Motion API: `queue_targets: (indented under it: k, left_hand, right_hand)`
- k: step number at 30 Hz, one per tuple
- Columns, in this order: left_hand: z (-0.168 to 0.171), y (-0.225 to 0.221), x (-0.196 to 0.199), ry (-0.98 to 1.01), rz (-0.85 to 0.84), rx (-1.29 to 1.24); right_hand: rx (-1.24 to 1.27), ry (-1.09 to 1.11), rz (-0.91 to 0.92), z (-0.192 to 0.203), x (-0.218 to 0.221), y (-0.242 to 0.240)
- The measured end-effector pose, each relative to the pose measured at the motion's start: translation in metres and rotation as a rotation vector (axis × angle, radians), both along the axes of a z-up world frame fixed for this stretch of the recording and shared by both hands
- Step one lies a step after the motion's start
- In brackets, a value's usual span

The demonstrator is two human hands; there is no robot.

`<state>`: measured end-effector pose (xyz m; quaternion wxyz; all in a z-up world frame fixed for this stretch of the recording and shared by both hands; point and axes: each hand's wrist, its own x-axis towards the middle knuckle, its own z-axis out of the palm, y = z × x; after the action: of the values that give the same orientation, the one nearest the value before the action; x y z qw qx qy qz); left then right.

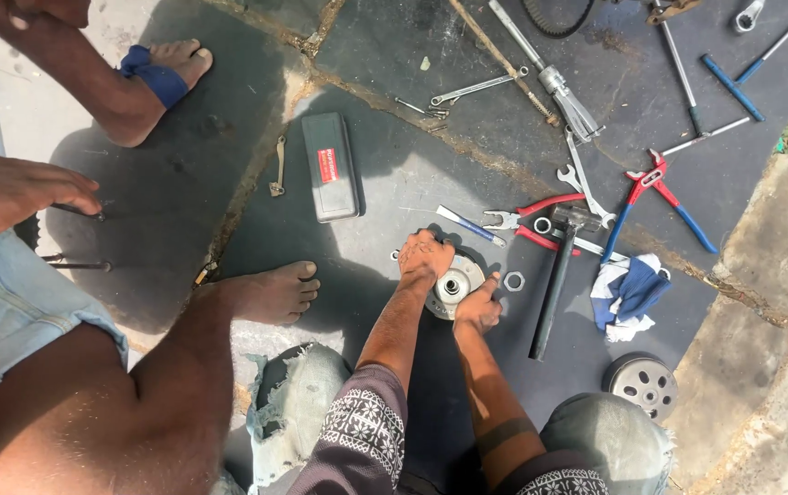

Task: The person cleans a clutch assembly with a rag and a small tool, then installs it into the rear engine compartment of a white scooter. They align the part by hand and secure it in place.

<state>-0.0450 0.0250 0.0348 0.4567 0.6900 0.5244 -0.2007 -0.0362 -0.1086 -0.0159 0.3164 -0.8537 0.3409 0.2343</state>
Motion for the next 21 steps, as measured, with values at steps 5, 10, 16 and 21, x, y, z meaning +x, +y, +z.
queue_targets:
  k: [5, 10, 16, 21]
  left_hand:
    - [-0.029, -0.001, 0.003, 0.023, -0.056, 0.092]
    - [-0.003, 0.0, 0.007, 0.068, -0.162, 0.099]
    - [-0.017, -0.002, 0.018, 0.003, -0.261, 0.167]
    - [-0.053, -0.009, 0.035, -0.072, -0.6, 0.211]
  right_hand:
    - [0.048, 0.001, -0.045, 0.02, -0.002, 0.011]
    - [0.037, 0.006, -0.107, 0.01, -0.007, 0.005]
    - [0.16, 0.054, -0.317, 0.027, -0.019, 0.01]
    - [0.204, 0.079, -0.386, -0.019, -0.044, -0.002]
